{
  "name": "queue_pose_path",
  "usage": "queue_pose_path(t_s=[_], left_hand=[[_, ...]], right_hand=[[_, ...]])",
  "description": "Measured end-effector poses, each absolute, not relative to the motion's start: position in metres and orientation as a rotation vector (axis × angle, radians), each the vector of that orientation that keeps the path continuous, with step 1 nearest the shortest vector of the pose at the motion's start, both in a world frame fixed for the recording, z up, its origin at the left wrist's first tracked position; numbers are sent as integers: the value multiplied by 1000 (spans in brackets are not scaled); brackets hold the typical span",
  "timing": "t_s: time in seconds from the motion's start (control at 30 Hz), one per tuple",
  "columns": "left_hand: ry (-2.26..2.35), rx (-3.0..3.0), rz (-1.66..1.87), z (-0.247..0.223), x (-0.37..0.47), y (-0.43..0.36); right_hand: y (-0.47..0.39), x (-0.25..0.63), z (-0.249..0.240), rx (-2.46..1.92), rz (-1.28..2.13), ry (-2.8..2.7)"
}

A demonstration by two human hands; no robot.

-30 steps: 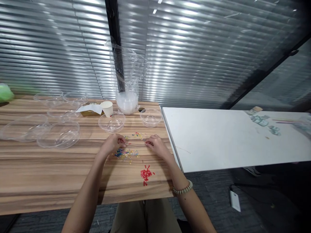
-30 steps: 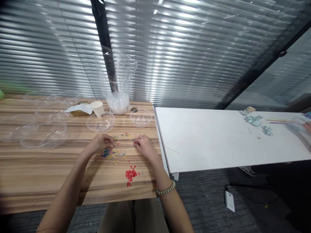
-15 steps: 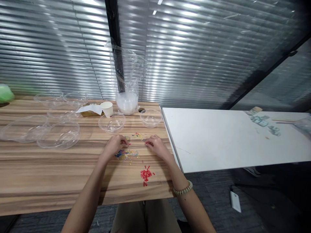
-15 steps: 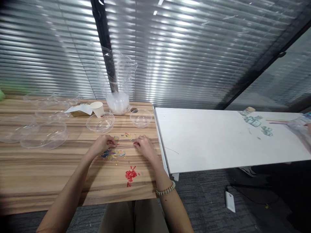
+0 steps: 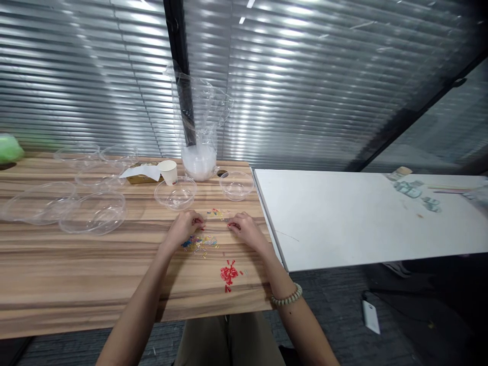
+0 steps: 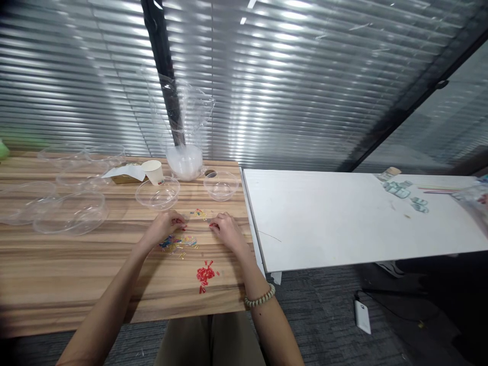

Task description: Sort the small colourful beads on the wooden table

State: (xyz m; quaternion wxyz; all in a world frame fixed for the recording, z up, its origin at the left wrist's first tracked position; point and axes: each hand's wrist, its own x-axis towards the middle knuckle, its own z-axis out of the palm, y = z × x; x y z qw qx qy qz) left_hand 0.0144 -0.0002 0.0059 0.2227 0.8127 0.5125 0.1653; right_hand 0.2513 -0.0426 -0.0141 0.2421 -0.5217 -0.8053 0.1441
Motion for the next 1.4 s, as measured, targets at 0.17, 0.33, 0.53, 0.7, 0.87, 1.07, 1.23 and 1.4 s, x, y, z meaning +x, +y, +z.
queue_pose_path(t_s=[0.17,0.33,0.53,0.7,0.87,1.07,1.23,1.4], left_hand=[[1343,2166,417,4,13,2],[1340,2184,423,1,13,2],[1308,2124,483,-6,15,1],[1321,2208,469,-4,23,-3],[1302,2285,463,1,32,-8],[1226,2352,492,-3,42,-12],[1127,2373,554,-12,51,-16],[1135,2385,543,-9,45,-13]], right_hand=[[-44,251,-11,-1441,396,-2200],[-43,251,-12,-1432,403,-2197],[-42,252,-17,-1400,411,-2182],[-41,252,-18,-1399,412,-2181],[-40,253,-21,-1394,422,-2176],[-40,252,-20,-1386,422,-2175],[-40,252,-18,-1391,399,-2191],[-40,252,-20,-1388,409,-2179]])
